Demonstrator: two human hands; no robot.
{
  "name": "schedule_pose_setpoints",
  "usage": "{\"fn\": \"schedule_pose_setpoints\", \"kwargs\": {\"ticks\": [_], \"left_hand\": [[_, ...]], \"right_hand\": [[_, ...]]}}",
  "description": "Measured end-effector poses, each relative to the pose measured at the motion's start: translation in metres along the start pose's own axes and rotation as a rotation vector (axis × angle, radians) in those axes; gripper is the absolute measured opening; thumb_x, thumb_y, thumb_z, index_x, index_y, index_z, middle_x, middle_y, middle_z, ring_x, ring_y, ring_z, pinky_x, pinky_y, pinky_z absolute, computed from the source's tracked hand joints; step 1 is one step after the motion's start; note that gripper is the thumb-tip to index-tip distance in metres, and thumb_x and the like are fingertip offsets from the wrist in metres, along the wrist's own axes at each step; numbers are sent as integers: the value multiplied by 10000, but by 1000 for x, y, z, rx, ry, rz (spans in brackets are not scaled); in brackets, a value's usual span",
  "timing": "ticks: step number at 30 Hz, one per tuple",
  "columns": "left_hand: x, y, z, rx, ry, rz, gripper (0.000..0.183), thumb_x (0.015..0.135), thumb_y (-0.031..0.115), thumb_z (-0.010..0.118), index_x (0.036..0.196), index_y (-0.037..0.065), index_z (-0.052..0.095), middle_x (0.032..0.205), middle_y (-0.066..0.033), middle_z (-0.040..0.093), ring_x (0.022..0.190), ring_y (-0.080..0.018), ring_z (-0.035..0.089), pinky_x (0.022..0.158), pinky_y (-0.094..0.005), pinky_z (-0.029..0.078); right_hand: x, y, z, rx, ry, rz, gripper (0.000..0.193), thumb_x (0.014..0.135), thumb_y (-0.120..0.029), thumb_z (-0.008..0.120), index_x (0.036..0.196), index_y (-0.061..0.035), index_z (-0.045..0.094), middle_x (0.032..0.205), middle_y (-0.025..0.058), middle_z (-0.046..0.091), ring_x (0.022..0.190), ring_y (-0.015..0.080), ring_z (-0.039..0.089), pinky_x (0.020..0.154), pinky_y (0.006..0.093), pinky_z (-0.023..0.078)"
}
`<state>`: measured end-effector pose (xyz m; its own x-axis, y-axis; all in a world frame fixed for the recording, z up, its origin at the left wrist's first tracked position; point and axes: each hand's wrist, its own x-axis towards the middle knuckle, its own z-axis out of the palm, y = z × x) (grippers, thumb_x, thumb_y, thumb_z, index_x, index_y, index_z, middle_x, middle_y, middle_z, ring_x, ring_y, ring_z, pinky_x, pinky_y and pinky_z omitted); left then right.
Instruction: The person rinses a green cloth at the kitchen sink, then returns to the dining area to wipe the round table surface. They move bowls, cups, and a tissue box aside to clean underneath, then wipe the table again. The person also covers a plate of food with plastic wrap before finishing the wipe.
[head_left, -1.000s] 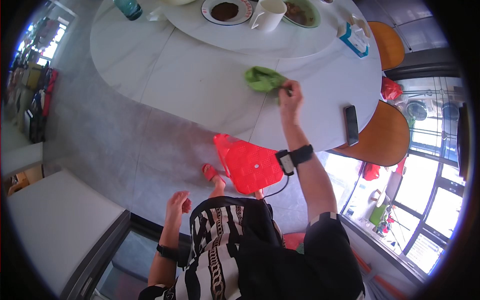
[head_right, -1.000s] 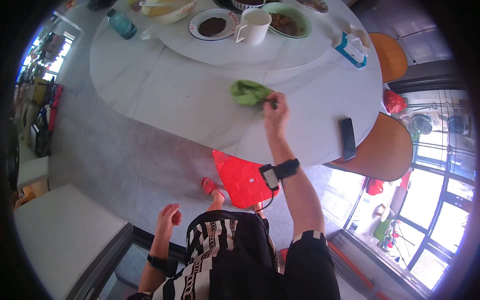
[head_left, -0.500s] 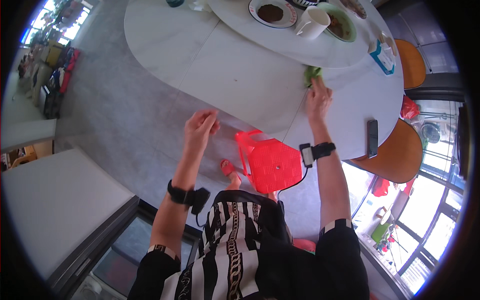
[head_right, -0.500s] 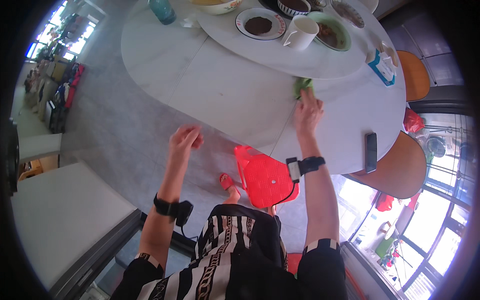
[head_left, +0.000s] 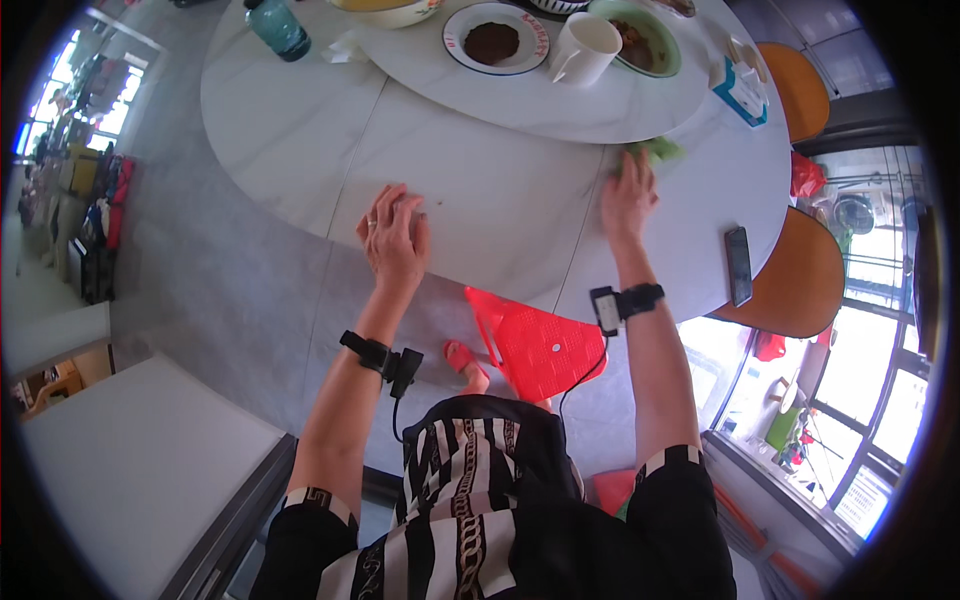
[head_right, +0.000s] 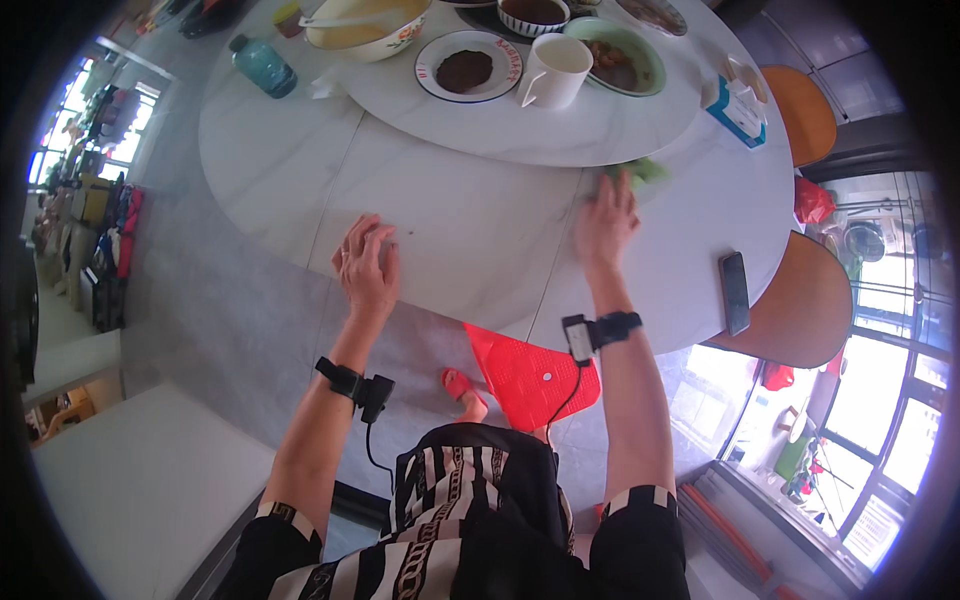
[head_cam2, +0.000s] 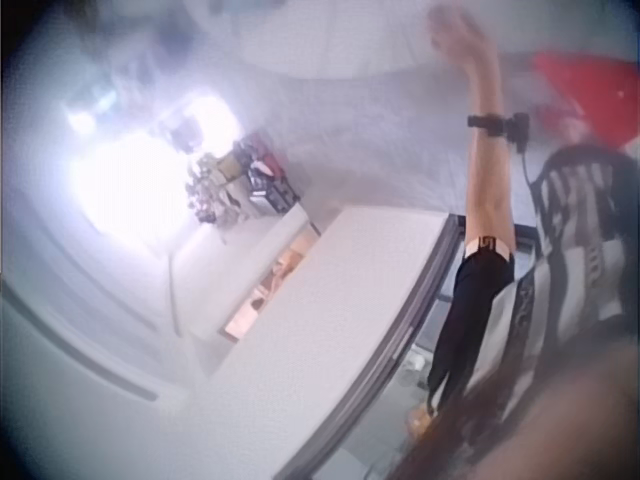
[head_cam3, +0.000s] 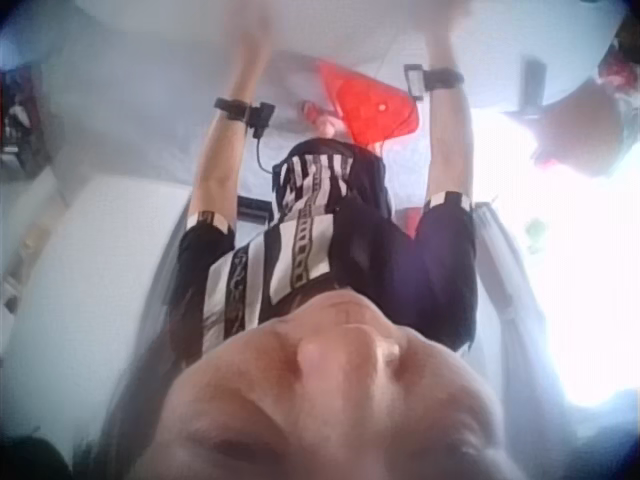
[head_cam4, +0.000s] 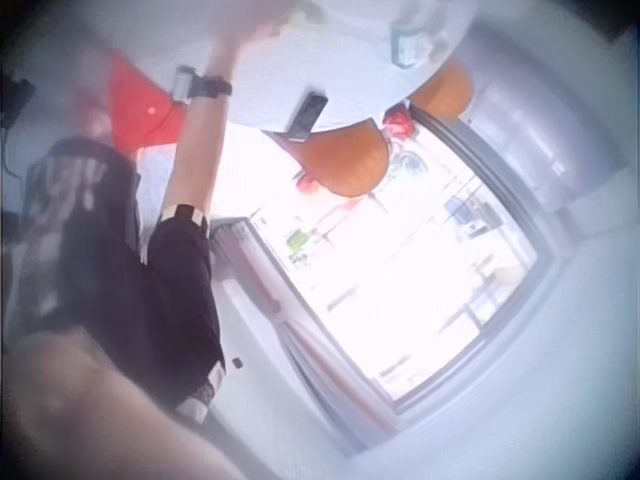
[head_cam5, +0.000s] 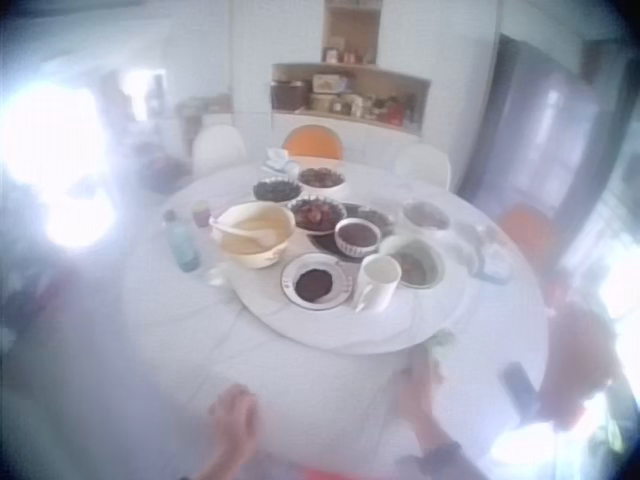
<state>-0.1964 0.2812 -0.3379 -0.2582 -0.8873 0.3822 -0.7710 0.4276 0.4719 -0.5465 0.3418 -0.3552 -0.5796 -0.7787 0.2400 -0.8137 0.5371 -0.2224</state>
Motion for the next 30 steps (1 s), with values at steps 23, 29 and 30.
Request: {"fn": "schedule_pose_setpoints", "kwargs": {"ticks": [23,29,30], "left_hand": [[-7,-6,20,132,25,108,243,857,126,558,1086,128,641,1287,-37,608,1193,-271,547,985,-438,353],[-10,-11,25,-24,4,115,247,880,88,530,1106,78,630,1262,-85,599,1169,-266,554,958,-416,402],[-11,-12,27,-44,-5,96,247,886,77,524,1110,70,627,1258,-94,594,1164,-261,554,960,-404,411]], "right_hand": [[-52,31,-52,977,290,-31,336,704,68,545,908,-106,746,1147,54,699,1117,263,590,868,398,497],[-141,134,-76,274,334,52,592,764,-40,688,1323,-194,567,1454,84,470,1287,283,482,995,452,374],[-155,141,-74,293,347,55,617,772,-53,692,1351,-201,540,1469,97,447,1304,286,469,1007,445,360]]}}
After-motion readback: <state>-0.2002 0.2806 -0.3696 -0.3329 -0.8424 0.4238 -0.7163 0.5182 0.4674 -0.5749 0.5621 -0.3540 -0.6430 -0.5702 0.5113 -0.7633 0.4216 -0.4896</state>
